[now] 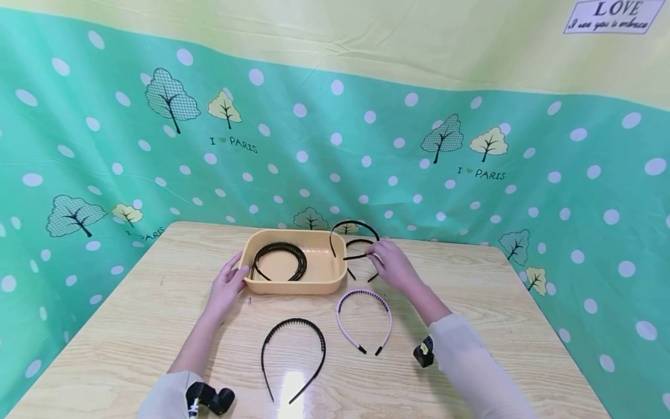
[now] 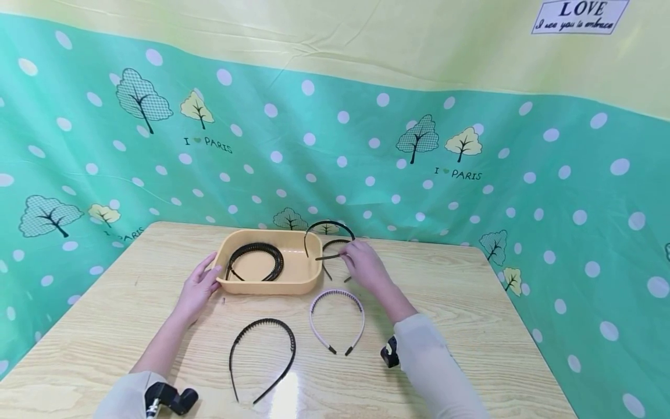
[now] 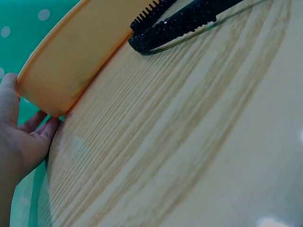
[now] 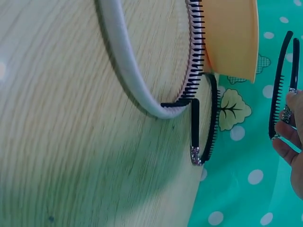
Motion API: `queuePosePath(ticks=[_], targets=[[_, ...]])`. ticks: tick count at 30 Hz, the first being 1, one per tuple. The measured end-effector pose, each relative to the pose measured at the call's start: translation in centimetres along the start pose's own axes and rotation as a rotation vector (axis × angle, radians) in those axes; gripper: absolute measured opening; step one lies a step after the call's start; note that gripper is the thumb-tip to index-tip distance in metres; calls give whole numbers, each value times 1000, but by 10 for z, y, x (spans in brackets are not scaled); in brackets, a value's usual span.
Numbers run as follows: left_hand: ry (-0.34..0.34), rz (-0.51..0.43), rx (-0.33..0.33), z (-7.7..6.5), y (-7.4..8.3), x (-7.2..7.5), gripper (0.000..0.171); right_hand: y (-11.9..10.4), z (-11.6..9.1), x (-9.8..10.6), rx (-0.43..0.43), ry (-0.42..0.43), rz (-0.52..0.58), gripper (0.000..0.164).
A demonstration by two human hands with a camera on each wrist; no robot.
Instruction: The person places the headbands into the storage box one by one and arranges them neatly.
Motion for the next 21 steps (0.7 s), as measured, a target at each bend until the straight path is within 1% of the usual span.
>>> queuePosePath(ticks=[4, 8, 13, 18, 21], targets=[[-3, -2, 10, -1, 0, 0, 62, -4, 1, -5, 13, -15, -4, 9], [-6, 15, 22, -1, 0, 0, 61, -7, 2, -11, 11, -33, -2, 9], [-1, 15, 28, 0, 0, 0, 61, -13, 5, -16, 7, -47, 8, 9], [-2, 22, 19, 2, -2, 0, 62, -20, 8, -20, 12, -40, 25, 10], [-1, 29, 20, 2, -3, 0, 63, -23, 9, -23, 29, -34, 24, 9]])
Point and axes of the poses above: each hand's wrist, its own z-axis towards the middle knuckle, its own x-axis out of the back of the hand, y = z × x, the point moved 4 cm from there along z, towards the middle knuckle, and after that the axes turned 9 degrees about y, right-handed, at the moved point
